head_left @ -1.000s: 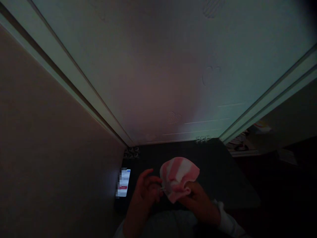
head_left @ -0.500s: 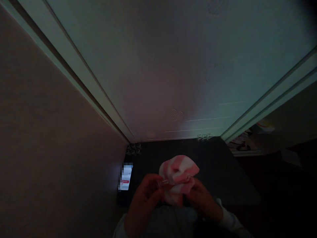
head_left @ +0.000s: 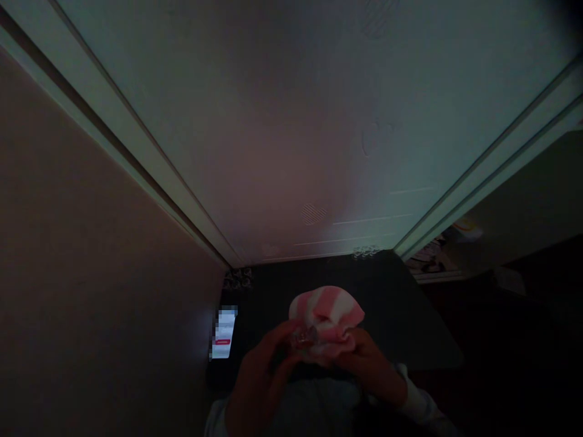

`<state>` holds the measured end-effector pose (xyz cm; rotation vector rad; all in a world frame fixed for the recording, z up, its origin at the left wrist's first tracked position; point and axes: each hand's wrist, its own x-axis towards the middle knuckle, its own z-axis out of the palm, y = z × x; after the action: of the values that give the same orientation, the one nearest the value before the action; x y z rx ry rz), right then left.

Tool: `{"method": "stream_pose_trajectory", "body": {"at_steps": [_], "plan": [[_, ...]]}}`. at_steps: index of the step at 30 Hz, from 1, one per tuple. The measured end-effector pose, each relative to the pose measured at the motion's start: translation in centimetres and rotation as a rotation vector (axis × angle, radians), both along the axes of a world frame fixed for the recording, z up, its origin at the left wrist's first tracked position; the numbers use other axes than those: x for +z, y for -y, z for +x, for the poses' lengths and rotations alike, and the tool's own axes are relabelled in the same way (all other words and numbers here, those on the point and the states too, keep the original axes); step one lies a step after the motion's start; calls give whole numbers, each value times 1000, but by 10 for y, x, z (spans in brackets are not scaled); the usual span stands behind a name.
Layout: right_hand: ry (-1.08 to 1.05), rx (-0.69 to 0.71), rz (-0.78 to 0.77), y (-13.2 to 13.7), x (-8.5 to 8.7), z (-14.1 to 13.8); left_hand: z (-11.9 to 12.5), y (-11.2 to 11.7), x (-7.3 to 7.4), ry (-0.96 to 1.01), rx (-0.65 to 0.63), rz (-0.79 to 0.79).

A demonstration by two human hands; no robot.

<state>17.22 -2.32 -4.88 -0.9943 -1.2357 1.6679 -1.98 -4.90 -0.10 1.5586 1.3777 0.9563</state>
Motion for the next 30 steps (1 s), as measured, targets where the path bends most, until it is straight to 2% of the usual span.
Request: {"method": "stream_pose_trajectory", "body": {"at_steps": [5,9,13,18,20,22,26,30], "plan": [[201,108,359,-8,18,3,-2,-9,0,-171,17,171],[334,107,490,-14,28,4,-1,-16,1,-278,-11,325],[367,101,416,-19,25,6,-3,-20,3,-349,-58,470],[237,-27,143,-22,10,4,-2,-25,5,-360,-71,570],[188,-40,91,-23,8,2,-1,-26,4,-355,-60,590],[174,-19,130,-23,10,0,-2,-27,3,-369,-44,595],[250,59,333,-24,20,-1,-3,-27,4,-419,-15,615],[410,6,440,-24,25,1,-1,-26,3,-445,-42,634]]}}
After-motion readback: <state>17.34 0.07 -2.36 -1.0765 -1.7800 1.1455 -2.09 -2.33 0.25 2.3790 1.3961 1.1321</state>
